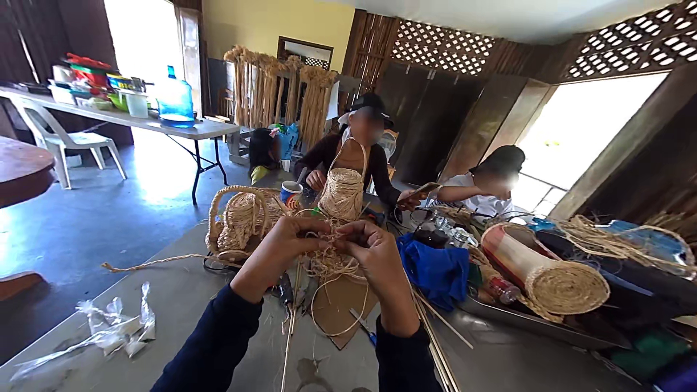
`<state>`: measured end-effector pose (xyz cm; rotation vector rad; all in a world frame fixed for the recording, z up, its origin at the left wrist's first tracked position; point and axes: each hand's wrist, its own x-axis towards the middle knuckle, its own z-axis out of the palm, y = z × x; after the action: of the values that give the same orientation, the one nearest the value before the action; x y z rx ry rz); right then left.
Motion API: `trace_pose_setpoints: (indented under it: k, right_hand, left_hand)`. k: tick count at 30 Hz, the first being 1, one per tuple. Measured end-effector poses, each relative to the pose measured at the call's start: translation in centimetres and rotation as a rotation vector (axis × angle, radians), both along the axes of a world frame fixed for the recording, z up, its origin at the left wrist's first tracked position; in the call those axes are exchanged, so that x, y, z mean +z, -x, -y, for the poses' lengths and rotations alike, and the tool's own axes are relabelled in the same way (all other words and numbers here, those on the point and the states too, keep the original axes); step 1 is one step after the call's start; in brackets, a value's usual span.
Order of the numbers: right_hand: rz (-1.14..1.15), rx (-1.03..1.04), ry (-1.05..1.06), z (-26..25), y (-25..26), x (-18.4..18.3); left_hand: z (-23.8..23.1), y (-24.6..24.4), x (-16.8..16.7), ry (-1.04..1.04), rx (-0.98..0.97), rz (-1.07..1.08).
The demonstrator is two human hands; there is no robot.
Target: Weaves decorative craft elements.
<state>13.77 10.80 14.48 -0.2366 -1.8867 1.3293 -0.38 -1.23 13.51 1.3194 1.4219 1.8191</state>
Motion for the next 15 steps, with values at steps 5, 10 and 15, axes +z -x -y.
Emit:
trace_pose_setpoints:
  k: [5,10,15]
  right_hand:
    - [0.005,-0.003,0.020,0.06,0.18,-0.03]
    - [0.026,0.008,0.017,0.00,0.09,0.06]
    - [0.040,0.011,0.016,0.02,0.11,0.02]
  left_hand:
    - [-0.04,0.41,-0.20,-0.037,-0.033,0.035]
    - [-0.09,0.53,-0.16,-0.013,-0.027,0.038]
    - [-0.45,0.22,-0.19,-0.041,0.010,0.024]
